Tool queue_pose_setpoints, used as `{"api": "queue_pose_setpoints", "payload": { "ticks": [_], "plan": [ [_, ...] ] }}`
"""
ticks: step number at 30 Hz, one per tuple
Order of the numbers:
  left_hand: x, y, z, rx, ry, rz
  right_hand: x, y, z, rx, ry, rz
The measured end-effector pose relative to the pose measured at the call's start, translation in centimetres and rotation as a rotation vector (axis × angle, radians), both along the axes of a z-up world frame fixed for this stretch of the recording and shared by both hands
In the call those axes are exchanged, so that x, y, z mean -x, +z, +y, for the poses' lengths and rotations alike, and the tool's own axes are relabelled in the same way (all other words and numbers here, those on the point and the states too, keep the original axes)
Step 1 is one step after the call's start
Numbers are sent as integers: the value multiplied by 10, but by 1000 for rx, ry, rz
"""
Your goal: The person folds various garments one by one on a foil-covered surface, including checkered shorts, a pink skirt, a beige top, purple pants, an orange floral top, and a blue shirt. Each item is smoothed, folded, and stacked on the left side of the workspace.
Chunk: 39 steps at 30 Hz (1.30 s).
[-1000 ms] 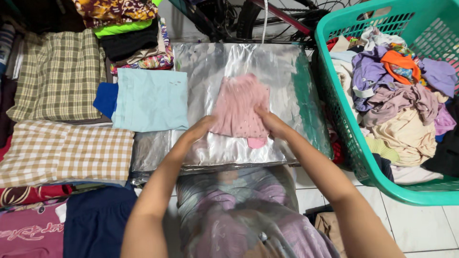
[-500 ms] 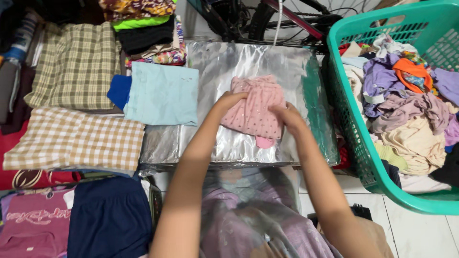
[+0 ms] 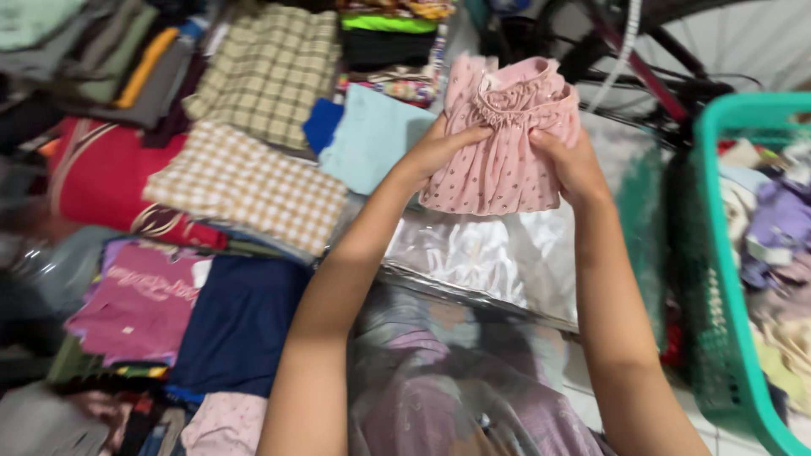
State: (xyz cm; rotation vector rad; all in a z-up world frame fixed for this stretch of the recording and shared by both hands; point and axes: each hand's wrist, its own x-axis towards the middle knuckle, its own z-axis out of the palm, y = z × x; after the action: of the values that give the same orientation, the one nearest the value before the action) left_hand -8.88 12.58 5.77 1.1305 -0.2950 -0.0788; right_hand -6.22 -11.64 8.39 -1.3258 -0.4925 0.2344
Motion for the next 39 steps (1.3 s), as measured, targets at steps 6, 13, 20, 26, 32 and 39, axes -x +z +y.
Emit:
{"api": "queue_pose_setpoints", "payload": {
  "ticks": [6,13,20,26,32,39],
  "plan": [
    [44,27,150,-443,371,-104,7,9,136,14,66,-81],
    [100,78,322,-1475,527,346,64,-62,339,50,-182,-289],
    [123,-15,286,-1702,872,655,85,-115,395,404,-125,-24],
    [120,-51,294,-1753,944,609,80,-125,368,202,108,65],
    [121,-37,295,-1729,902,582,75,-142,231,495,-294,-585],
    [124,28,247,-1516,1223,-97,55,-133,91,1024,-460,-689]
  ]
}}
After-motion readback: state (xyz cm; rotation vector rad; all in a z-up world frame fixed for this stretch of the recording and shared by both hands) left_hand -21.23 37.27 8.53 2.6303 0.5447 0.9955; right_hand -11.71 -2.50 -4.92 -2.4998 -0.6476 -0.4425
